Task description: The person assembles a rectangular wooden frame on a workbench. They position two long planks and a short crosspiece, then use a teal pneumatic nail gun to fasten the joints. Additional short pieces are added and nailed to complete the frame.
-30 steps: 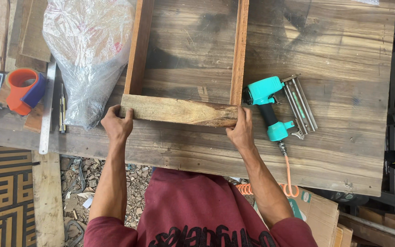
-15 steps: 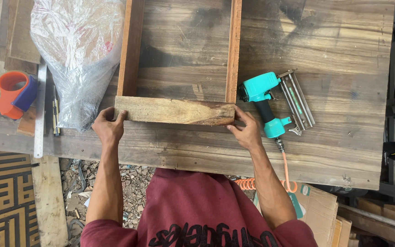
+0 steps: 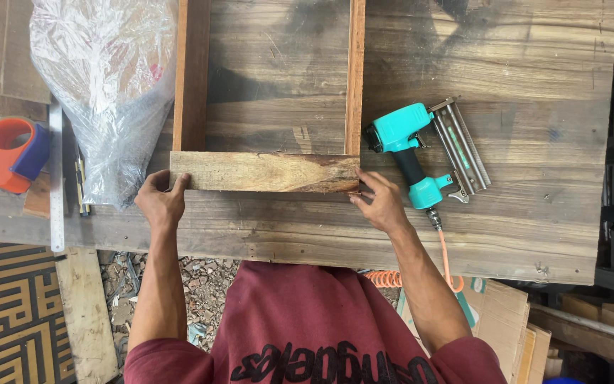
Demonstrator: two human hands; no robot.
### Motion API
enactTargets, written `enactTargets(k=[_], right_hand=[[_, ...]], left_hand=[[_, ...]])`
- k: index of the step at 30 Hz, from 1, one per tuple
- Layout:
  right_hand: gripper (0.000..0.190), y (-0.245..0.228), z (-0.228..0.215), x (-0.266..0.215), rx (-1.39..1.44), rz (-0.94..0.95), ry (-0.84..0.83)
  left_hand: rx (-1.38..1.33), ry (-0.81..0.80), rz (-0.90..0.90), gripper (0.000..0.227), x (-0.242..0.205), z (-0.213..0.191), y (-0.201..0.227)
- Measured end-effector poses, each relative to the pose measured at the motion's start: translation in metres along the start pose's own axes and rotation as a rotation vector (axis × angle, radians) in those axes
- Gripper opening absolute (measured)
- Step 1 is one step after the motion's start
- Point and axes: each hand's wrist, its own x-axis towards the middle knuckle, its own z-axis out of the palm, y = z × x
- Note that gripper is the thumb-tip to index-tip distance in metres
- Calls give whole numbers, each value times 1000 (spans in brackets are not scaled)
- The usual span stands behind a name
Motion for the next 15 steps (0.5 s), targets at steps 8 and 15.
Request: enactTargets(k=[8,15], right_hand=[[64,40,5,1,-8,-53,51],[60,42,8,-7,25,-80,113]], left_hand=[[-31,-28,-36,41,-2,-3,3],[21,-34,-54,44,-3,-3,2]])
